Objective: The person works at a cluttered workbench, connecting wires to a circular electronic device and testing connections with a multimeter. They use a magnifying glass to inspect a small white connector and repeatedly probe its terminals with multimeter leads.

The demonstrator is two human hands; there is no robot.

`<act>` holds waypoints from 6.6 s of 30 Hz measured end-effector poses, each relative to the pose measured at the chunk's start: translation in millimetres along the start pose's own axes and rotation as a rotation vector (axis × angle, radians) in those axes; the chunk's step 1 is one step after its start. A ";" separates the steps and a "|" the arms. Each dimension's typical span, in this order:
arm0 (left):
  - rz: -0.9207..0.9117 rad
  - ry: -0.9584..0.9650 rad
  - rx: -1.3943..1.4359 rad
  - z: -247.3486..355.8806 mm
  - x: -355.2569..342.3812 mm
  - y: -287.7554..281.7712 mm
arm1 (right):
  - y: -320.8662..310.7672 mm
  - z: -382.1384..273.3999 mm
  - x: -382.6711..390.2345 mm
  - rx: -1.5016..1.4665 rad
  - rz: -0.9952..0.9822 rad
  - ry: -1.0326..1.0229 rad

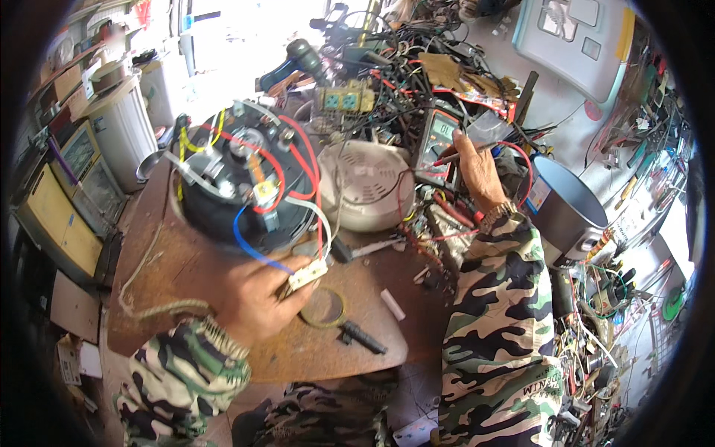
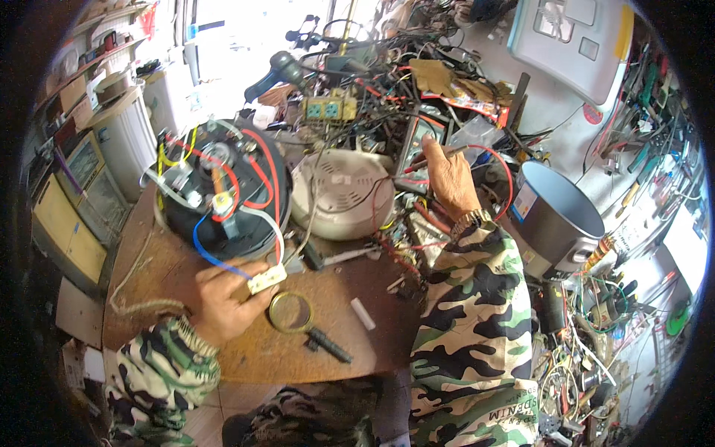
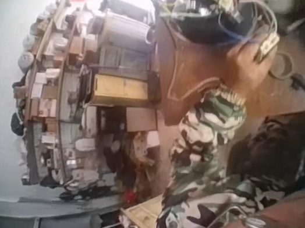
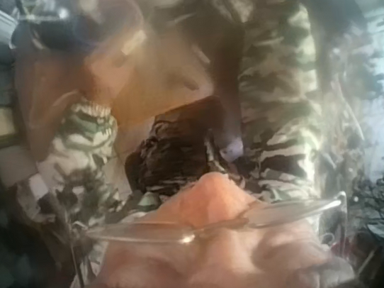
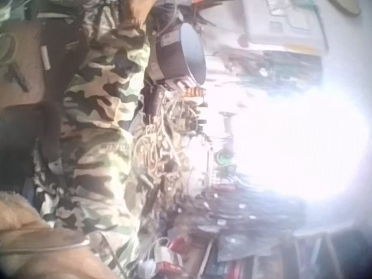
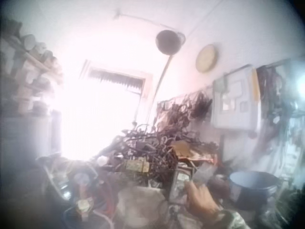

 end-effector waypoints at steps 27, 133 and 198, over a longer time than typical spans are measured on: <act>0.048 0.004 0.199 -8.5 4.8 -5.7 | 100.2 -86.9 164.4 -0.227 -0.517 0.046; 0.010 -0.007 0.171 -1.8 4.6 -6.6 | 145.6 -89.0 169.0 -1.363 -0.357 0.250; 0.035 -0.018 0.116 1.4 5.2 -7.4 | 152.5 -84.4 168.7 -1.438 -0.330 0.252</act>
Point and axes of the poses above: each hand's wrist, its own x-axis away from the middle knuckle, its own y-axis out of the palm, z = x × y, the point moved 7 cm from there along -x, towards the middle knuckle, and after that the axes turned 1 degree about -z, right-handed, at the moved point
